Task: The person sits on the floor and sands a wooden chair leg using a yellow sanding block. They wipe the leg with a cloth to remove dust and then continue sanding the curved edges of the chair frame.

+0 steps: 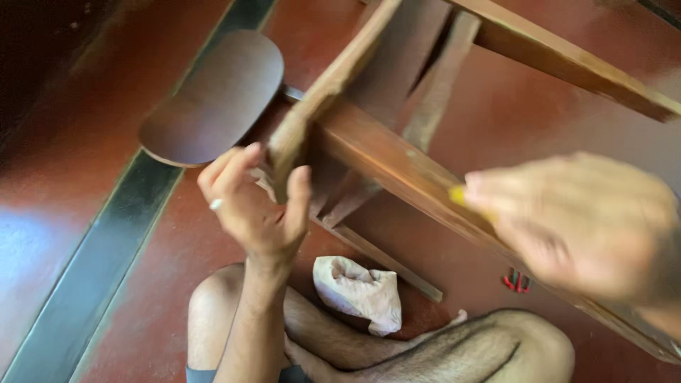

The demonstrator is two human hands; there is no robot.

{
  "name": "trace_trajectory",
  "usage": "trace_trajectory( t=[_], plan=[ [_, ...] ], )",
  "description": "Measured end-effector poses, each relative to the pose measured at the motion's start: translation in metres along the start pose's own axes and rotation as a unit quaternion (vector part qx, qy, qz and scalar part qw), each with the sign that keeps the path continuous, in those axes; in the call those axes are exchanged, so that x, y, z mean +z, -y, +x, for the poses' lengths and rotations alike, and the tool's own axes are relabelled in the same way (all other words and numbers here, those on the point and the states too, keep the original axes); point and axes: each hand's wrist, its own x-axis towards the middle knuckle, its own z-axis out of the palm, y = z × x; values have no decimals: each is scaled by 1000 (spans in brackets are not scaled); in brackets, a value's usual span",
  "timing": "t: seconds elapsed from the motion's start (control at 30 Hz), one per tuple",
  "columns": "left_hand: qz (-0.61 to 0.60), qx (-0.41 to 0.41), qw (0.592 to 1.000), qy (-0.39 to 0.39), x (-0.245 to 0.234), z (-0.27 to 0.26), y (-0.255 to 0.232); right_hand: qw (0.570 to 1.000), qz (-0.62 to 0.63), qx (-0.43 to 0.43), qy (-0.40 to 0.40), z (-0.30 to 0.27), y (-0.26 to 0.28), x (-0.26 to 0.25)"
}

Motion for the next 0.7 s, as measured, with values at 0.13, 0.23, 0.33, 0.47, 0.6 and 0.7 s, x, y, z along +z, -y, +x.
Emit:
trace_trajectory(
  t=[0.13, 0.23, 0.33, 0.47, 0.6, 0.7],
  plan=[
    [53, 9, 991, 121, -5, 6, 25, 992, 91, 62, -63, 33, -11, 39],
    [37, -10, 990, 132, -3, 0, 35, 984, 148, 58, -76, 48, -12, 60],
    [14, 9, 992, 126, -5, -4, 37, 987, 144, -19, -64, 59, -10, 63],
    [-13, 54, 992, 114, -15, -7, 25, 991, 112, -47, -54, 62, -1, 61],
    [-7, 52, 994, 101, -24, -5, 16, 993, 88, -51, -53, 63, 6, 66],
    [-49, 67, 996, 37, -19, -7, 9, 994, 106, 15, -31, 64, 6, 72]
  ],
)
